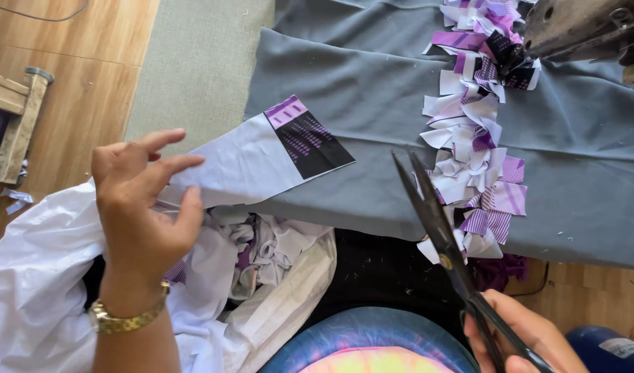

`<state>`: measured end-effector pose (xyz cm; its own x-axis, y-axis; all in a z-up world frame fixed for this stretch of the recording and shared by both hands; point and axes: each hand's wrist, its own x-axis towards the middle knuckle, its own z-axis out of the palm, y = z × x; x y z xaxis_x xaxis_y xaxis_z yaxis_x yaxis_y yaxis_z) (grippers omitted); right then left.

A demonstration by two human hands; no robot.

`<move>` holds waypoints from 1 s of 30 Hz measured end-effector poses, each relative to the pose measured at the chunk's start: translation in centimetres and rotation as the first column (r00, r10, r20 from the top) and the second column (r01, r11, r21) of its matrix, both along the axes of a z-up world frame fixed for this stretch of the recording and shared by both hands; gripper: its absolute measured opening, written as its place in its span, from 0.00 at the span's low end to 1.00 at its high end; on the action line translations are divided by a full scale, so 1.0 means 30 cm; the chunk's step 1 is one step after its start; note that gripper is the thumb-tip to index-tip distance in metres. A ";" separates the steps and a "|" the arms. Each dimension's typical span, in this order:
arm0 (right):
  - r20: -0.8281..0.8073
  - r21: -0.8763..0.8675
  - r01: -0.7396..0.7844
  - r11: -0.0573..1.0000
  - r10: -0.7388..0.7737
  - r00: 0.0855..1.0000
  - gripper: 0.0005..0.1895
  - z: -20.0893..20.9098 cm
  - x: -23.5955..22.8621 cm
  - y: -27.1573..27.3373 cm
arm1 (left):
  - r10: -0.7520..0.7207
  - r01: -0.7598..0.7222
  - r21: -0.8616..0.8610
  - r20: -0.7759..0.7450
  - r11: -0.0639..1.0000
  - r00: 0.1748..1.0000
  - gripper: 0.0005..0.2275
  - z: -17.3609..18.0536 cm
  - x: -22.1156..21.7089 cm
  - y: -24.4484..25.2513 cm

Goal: The person cuts strips of white and purple patterned fabric from a garment using scissors. They then place the cut strips onto a larger piece of gray fabric laid out on a sewing machine table, arranging them in a line.

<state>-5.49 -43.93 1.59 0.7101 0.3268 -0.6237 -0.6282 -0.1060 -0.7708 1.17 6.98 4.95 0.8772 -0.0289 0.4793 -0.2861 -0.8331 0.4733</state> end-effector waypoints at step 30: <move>0.211 -0.248 -0.394 0.885 0.446 0.870 0.32 0.053 0.172 0.282 | -0.051 0.055 -0.024 0.149 0.998 0.988 0.03 -0.155 0.088 -0.293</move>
<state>-0.33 -35.47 3.19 0.6745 0.5232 -0.5209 -0.2752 -0.4765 -0.8350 3.82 -1.81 0.30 0.7940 -0.0580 0.6051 -0.3979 -0.8021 0.4452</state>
